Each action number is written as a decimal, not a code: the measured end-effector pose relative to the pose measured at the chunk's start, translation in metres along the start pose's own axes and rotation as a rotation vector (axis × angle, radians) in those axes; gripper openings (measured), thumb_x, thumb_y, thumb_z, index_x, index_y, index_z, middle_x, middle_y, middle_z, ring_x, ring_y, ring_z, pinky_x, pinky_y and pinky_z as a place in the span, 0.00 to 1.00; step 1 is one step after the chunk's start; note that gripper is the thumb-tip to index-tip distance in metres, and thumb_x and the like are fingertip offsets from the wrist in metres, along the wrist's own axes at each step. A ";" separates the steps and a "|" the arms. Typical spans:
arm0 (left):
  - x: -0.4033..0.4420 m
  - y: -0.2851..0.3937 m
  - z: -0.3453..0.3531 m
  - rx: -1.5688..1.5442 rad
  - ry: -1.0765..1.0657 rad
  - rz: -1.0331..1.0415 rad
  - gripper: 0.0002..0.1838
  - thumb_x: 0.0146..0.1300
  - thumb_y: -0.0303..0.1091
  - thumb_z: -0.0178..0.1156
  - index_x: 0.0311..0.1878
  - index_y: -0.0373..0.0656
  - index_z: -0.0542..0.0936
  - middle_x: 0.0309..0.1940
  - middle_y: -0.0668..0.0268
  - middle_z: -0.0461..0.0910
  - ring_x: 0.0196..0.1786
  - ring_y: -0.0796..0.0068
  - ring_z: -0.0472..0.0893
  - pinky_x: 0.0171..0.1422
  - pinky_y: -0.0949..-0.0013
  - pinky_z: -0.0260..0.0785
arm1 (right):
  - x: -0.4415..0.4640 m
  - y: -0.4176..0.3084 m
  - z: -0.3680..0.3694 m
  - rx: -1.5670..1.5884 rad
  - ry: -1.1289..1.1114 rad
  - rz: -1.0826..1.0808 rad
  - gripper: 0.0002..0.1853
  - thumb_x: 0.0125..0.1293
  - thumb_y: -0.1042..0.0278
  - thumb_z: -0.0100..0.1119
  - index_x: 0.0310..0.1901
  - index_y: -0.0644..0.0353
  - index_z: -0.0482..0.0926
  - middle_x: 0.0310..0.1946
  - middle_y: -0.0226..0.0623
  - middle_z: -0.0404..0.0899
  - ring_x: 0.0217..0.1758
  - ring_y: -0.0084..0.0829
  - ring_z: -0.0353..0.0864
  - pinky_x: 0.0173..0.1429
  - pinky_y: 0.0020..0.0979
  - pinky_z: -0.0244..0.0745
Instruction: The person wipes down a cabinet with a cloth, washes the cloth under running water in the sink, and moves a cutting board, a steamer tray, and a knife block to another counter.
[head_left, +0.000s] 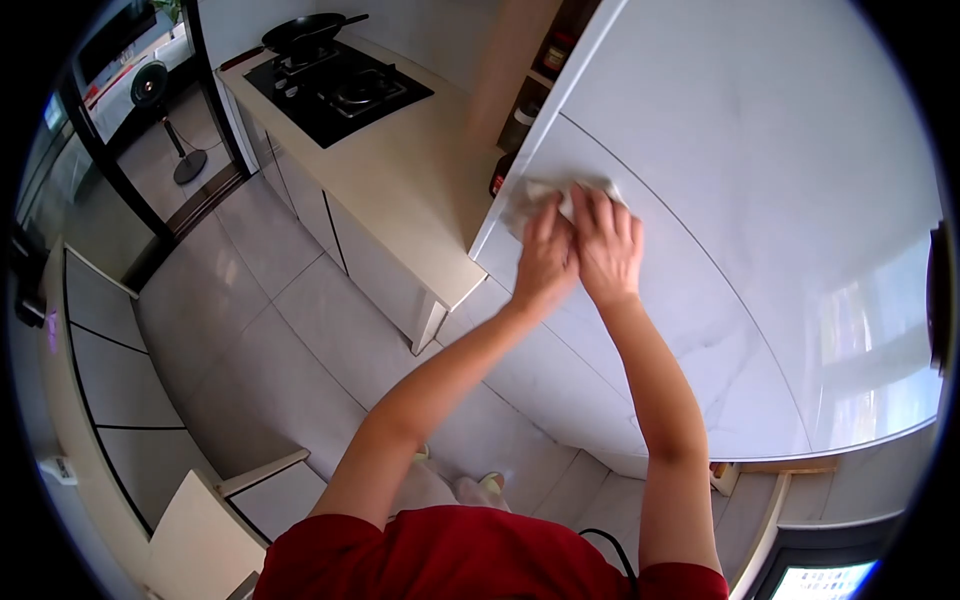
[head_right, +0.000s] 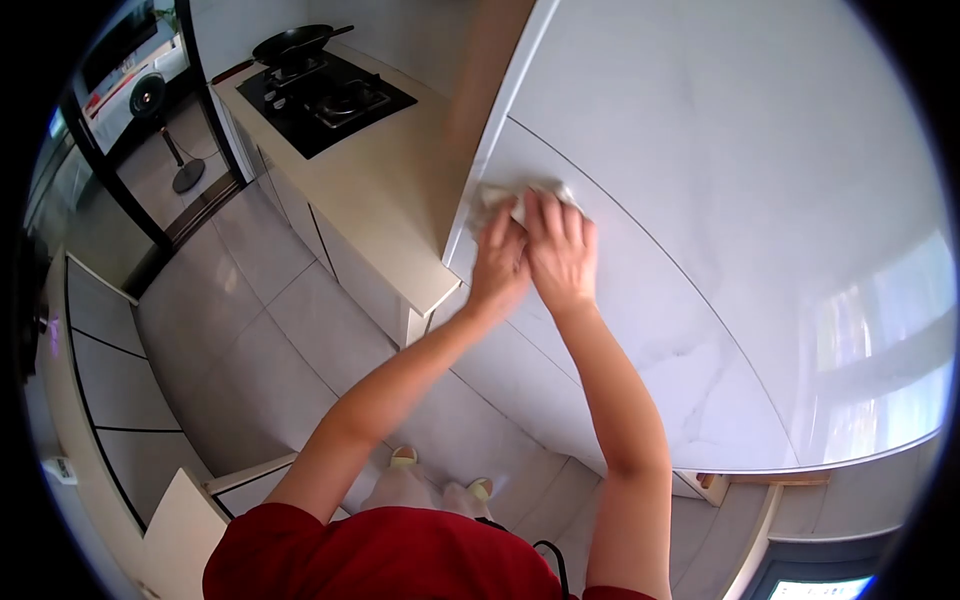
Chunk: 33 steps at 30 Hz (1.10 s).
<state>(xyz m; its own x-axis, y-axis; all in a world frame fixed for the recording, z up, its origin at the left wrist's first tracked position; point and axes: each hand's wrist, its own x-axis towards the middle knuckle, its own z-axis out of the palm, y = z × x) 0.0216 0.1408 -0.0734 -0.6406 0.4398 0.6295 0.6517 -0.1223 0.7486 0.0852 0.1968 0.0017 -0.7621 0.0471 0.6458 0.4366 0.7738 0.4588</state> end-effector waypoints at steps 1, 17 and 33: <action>-0.006 0.006 -0.002 -0.051 -0.046 -0.007 0.16 0.62 0.28 0.52 0.53 0.36 0.73 0.69 0.51 0.56 0.65 0.47 0.62 0.68 0.54 0.58 | -0.007 0.003 -0.004 -0.020 0.023 -0.013 0.27 0.55 0.66 0.57 0.60 0.51 0.71 0.51 0.26 0.69 0.50 0.27 0.69 0.51 0.29 0.64; 0.011 0.014 -0.010 -0.079 -0.001 -0.044 0.13 0.66 0.29 0.47 0.51 0.34 0.74 0.66 0.53 0.59 0.59 0.48 0.65 0.64 0.54 0.62 | 0.019 0.001 0.001 -0.025 0.050 -0.029 0.27 0.55 0.67 0.57 0.60 0.48 0.73 0.47 0.26 0.71 0.48 0.27 0.70 0.51 0.31 0.63; 0.065 0.016 -0.021 0.203 0.140 0.274 0.20 0.61 0.25 0.51 0.57 0.32 0.70 0.71 0.52 0.55 0.70 0.44 0.56 0.71 0.53 0.54 | 0.043 0.025 -0.019 -0.107 0.135 -0.012 0.24 0.60 0.62 0.55 0.60 0.49 0.73 0.58 0.22 0.68 0.59 0.25 0.66 0.66 0.36 0.58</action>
<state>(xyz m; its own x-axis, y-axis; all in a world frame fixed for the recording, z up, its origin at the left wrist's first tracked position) -0.0179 0.1492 -0.0158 -0.4717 0.2872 0.8337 0.8650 -0.0329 0.5007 0.0731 0.2060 0.0527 -0.6997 -0.0530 0.7124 0.4815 0.7018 0.5251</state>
